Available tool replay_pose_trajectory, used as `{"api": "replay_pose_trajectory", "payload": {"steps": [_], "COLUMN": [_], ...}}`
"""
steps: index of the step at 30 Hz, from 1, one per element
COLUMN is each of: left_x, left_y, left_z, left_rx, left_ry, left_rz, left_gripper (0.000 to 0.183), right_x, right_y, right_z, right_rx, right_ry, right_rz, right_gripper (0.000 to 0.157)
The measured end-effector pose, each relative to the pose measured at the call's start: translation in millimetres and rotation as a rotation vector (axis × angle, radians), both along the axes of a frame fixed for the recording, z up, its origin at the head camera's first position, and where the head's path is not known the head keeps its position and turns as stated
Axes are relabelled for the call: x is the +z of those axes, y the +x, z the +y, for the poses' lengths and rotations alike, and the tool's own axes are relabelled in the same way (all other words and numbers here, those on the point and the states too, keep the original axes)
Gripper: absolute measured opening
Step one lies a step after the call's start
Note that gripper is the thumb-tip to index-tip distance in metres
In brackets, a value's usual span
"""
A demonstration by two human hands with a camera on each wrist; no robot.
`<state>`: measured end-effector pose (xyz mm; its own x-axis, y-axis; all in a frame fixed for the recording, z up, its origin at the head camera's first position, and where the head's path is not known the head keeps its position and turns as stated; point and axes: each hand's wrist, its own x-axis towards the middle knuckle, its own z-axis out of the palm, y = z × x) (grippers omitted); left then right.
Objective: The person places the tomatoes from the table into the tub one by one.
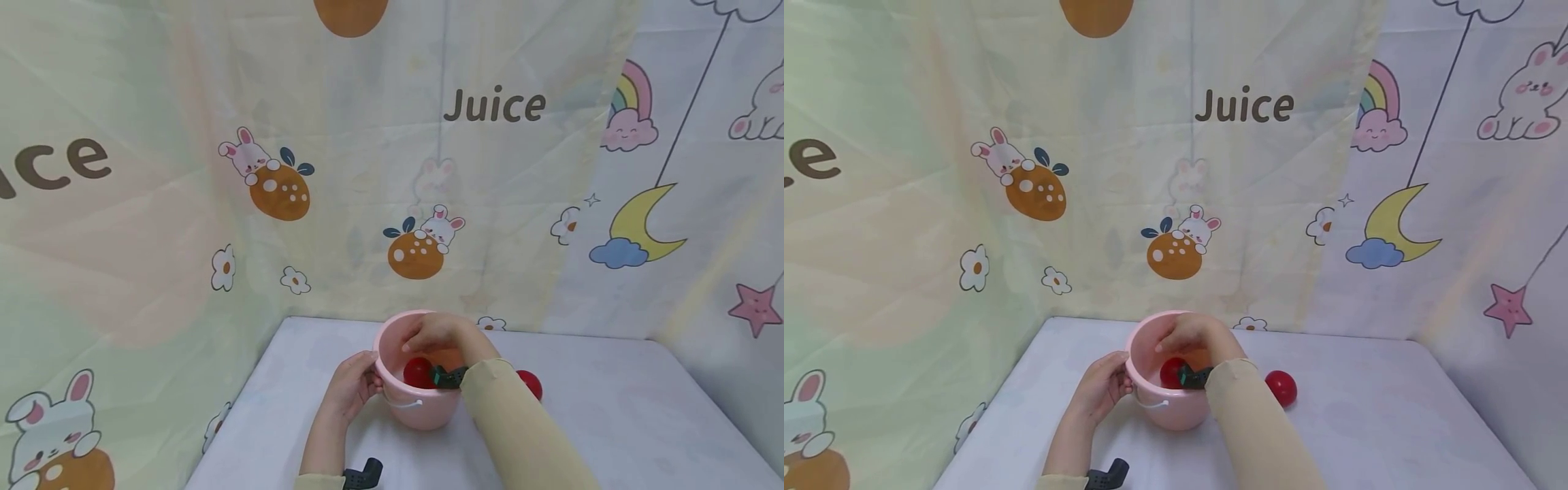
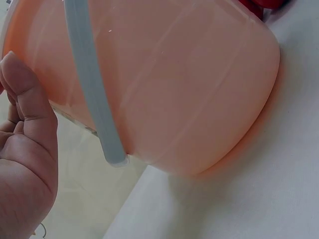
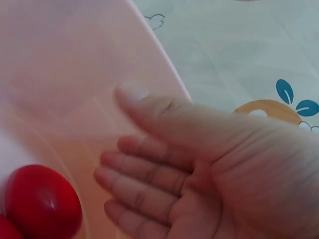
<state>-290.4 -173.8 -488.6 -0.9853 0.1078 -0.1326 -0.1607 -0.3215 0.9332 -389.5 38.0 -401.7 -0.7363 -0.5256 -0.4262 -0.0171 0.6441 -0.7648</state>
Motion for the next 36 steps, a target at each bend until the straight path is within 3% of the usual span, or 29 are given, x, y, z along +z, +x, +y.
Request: {"api": "replay_pose_trajectory", "payload": {"steps": [4,10,13,18,21,24,28,32,36], "left_x": [-0.3,-1.5,-1.5,-0.7,-0.1,0.1,-0.6,-1.8,-2.7], "left_y": [0.0,-1.0,-1.3,-1.3,-0.6,-0.3,-1.3,-2.1,-2.3], "left_z": [0.4,2.8,4.5,3.1,1.0,0.1,0.3,1.3,1.9], "left_rx": [0.002,0.003,-0.005,0.009,0.013,0.012,0.003,0.006,0.006], "left_ry": [0.0,0.002,-0.003,-0.007,-0.021,-0.018,-0.007,-0.002,-0.002], "left_rz": [-0.007,-0.004,0.004,0.003,0.002,-0.001,0.003,-0.001,0.01], "left_gripper": [0.047,0.046,0.048,0.05,0.051,0.049,0.047,0.046,0.041], "right_x": [8.2,40.7,53.8,68.9,69.5,59.7,33.2,-5.7,-47.8], "right_y": [0.8,13.5,19.9,35.8,45.9,58.9,85.8,114.4,132.2], "right_z": [1.3,20.9,42.2,85.6,115.6,146.9,181.8,207.6,225.2], "right_rx": [0.01,0.023,0.042,-0.021,-0.063,-0.113,-0.146,-0.12,-0.072], "right_ry": [0.042,0.084,0.041,-0.08,-0.109,-0.098,-0.087,-0.138,-0.216], "right_rz": [0.119,0.26,0.309,0.321,0.354,0.396,0.382,0.257,0.108], "right_gripper": [0.037,0.048,0.053,0.06,0.062,0.063,0.065,0.064,0.064]}}
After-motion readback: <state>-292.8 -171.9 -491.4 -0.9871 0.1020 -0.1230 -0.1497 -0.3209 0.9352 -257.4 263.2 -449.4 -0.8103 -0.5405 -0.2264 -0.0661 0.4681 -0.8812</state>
